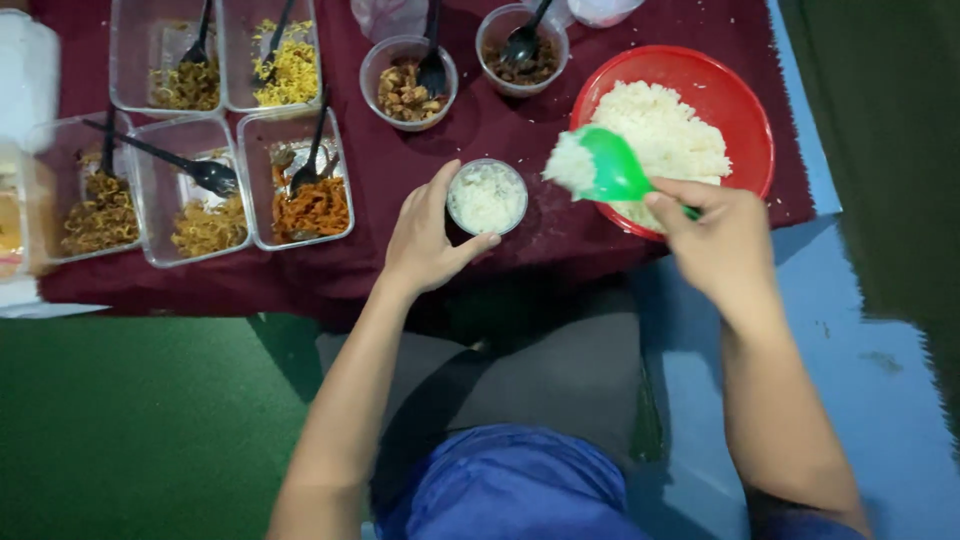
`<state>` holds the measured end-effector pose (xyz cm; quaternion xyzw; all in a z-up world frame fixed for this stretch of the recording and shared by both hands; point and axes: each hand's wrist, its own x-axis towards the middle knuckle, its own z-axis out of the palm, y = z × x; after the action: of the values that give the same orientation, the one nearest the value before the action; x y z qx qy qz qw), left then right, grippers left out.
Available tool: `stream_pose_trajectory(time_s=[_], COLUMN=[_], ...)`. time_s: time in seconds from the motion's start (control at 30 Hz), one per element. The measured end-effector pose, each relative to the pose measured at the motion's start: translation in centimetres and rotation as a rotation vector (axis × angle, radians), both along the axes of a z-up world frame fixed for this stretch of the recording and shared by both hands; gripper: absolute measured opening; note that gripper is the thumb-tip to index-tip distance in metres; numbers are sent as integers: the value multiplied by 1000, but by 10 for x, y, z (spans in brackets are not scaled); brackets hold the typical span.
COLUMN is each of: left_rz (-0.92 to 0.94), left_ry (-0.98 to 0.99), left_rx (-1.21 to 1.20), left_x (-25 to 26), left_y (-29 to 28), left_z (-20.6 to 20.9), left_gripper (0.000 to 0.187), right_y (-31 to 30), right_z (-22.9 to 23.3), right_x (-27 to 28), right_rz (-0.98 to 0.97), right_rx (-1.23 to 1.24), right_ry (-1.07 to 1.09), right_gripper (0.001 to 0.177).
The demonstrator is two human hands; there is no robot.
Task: Scoop white food material from a large red bowl into a small clear cup using a spoon and press it down.
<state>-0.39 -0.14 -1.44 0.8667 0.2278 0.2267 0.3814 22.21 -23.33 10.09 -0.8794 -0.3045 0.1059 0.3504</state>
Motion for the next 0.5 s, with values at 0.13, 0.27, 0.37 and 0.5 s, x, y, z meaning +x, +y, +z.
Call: stream_pose_trajectory(time_s=[0.13,0.27,0.37,0.5], left_rz=[-9,-17,-26,-18], left_ry=[-10,10,7,7], left_rx=[3,-9,0,-19], left_x=[0,-1,-1,-4], left_y=[0,1,1,-1], left_z=[5,5,7,12], left_gripper=[110,112,110,110], right_y=[29,56,61,56], right_z=[-10,-37,-58,-55], right_x=[-26,-49,-53,-53], right_rz=[221,380,475,415], right_rx=[-29,81,-18,40], right_ry=[-400,-844,-1175,-1292], right_gripper=[24,14,28,32])
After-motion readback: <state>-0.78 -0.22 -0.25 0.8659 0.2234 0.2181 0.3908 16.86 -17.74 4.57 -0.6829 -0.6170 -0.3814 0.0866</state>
